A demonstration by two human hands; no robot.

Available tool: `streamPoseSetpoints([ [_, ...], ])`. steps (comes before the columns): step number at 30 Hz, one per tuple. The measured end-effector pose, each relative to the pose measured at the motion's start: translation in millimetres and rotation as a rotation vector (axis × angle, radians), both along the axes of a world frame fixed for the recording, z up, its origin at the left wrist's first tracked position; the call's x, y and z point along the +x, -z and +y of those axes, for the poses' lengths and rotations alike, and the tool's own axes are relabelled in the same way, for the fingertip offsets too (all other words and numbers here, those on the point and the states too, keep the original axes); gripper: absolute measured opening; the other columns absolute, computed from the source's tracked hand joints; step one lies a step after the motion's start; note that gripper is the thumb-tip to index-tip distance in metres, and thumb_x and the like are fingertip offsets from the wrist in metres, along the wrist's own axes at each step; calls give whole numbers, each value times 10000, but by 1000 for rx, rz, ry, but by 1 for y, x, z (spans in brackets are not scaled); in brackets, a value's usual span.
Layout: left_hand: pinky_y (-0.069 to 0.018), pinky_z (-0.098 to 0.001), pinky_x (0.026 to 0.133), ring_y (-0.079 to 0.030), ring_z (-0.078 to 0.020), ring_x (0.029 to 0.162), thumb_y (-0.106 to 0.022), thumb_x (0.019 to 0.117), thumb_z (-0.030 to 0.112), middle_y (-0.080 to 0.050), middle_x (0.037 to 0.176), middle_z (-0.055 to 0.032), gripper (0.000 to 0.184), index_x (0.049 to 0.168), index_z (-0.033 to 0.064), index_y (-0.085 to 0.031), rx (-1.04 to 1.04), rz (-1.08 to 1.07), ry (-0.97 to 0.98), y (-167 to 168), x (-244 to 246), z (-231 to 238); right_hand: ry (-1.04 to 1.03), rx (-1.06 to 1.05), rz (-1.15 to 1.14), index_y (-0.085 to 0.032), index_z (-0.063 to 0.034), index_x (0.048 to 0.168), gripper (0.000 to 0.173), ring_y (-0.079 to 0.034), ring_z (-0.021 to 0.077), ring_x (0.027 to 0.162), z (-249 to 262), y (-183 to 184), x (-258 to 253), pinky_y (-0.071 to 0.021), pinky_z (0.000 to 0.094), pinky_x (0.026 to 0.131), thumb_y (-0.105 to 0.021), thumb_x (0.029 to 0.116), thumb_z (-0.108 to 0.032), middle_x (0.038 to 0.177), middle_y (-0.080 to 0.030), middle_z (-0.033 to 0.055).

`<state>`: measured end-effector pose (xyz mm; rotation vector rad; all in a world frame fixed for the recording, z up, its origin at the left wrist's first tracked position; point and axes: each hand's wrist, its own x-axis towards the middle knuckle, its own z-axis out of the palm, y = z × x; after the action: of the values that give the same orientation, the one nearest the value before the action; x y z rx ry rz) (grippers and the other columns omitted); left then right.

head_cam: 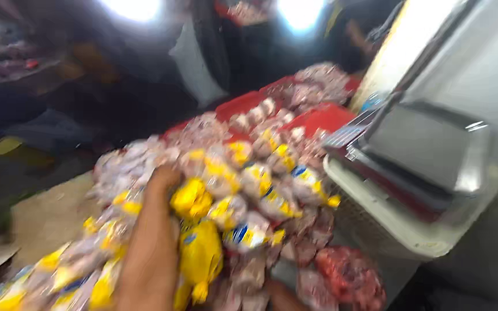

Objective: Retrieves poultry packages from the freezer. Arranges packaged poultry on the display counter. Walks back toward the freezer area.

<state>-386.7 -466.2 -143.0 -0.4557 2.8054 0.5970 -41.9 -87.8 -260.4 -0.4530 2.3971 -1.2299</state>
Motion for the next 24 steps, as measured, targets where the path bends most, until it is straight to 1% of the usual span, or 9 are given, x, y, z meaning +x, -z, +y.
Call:
streamPoseSetpoints([
  [1,-343,-702,1129,-475,-510,1367,-552,1061,312,-539,1432,-317,504,1455,-2,-533,66,134,-46,-21,29,22,-39,13,0,-627,-40,1360,692,-591,272,1301,2,24,-4,-475,453,1133,-852,794,-368,1383,-631,152],
  [3,-467,-526,1102,-580,-320,1311,-521,1056,282,-584,1436,-188,496,1505,74,-499,194,383,-144,-32,100,49,-201,126,-90,-578,-27,1424,753,-522,367,1370,3,43,-4,-434,539,1151,-843,807,-369,1479,-545,208],
  [5,-578,-431,946,-680,-221,1107,-486,1046,201,-655,1304,-150,438,1455,48,-520,360,561,-179,-31,198,83,-324,255,-146,-511,10,1469,856,-456,464,1394,1,48,-6,-402,604,1144,-842,809,-424,1533,-456,272],
  [8,-621,-420,824,-719,-187,941,-559,997,185,-725,1126,-100,380,1347,45,-612,490,465,-228,-1,330,150,-310,299,-60,-571,7,1397,847,-490,454,1347,-6,61,-11,-412,589,1131,-818,774,-511,1457,-525,265],
  [10,-626,-369,845,-721,-153,981,-618,947,192,-724,1152,-75,387,1313,73,-655,431,289,-258,24,374,175,-274,291,-16,-578,-2,1391,811,-512,444,1319,-10,68,-11,-410,583,1128,-808,780,-481,1434,-542,260],
  [14,-456,-476,1131,-542,-255,1360,-695,897,303,-552,1490,-113,644,1491,118,-527,253,-59,-163,52,397,185,-286,327,53,-588,7,1374,552,-563,430,1276,-14,69,-9,-472,563,1074,-676,906,-272,1408,-562,258],
  [18,-378,-540,1183,-420,-334,1455,-761,851,385,-457,1562,-159,839,1566,111,-417,161,-100,-96,99,384,168,-431,362,26,-601,53,1330,481,-576,403,1288,-11,57,-36,-460,536,1104,-641,944,-231,1356,-597,273],
  [21,-399,-602,1140,-384,-379,1462,-819,771,279,-474,1545,-144,843,1526,128,-473,148,-192,43,110,384,170,-447,368,-82,-567,35,1374,526,-601,389,1267,-3,47,-38,-473,569,1084,-656,938,-245,1365,-606,248],
  [24,-473,-724,958,-409,-517,1391,-876,680,198,-407,1586,-178,927,1521,215,-487,59,-309,147,111,399,193,-345,351,-251,-604,-22,1334,510,-663,398,1150,21,49,-14,-514,636,989,-690,915,-300,1236,-677,229],
])
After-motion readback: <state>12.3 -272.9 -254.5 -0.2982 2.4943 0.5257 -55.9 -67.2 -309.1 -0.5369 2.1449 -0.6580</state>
